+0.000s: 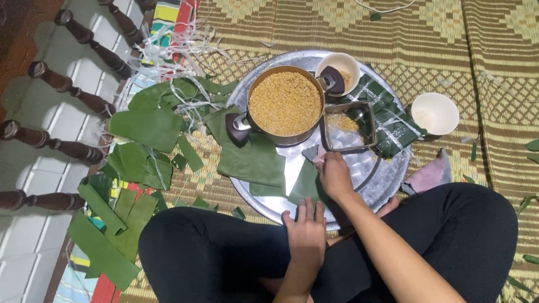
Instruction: Wrapping small portions of food in green leaves on a large metal tray.
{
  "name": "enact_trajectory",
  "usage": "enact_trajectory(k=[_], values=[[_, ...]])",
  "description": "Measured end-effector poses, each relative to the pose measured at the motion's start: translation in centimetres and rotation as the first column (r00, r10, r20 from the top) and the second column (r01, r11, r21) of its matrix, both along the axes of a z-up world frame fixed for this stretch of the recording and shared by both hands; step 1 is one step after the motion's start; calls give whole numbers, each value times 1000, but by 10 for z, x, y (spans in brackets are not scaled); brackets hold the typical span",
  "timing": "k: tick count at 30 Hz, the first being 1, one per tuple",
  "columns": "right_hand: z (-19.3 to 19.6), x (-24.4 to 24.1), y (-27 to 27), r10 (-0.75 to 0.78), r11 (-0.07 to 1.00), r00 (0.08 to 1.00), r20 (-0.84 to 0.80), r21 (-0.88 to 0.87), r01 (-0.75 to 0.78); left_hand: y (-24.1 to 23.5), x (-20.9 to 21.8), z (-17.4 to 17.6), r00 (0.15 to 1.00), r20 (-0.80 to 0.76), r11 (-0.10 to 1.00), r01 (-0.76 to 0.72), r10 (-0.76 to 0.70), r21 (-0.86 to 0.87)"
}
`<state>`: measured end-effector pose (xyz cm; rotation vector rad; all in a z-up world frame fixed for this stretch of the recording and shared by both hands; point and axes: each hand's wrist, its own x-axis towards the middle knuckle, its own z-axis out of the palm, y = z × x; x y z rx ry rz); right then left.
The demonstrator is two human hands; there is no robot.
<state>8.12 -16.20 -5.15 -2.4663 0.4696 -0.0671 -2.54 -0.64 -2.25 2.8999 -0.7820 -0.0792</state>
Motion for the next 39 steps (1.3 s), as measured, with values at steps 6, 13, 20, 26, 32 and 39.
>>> enact_trajectory(k=[6, 13, 20, 26, 32, 39], values=[[59, -39, 1, -180, 969, 983, -47, 165, 185, 11, 5, 30, 987, 162, 978, 39, -5, -206], [110, -70, -9, -557, 703, 831, -6, 528, 475, 42, 23, 88, 936, 252, 877, -104, 246, -469], [142, -68, 43, -76, 640, 958, -275, 724, 258, 35, 16, 64, 957, 206, 841, -66, 206, -537], [146, -70, -8, -277, 697, 937, -211, 627, 347, 19, 18, 85, 990, 119, 793, 18, 69, -608], [184, -43, -126, -459, 771, 886, -64, 467, 433, 33, 31, 76, 944, 71, 755, -210, 321, -622], [125, 4, -213, -353, 935, 876, -328, -81, 346, 65, 98, 40, 668, -51, 631, -723, 743, -281]])
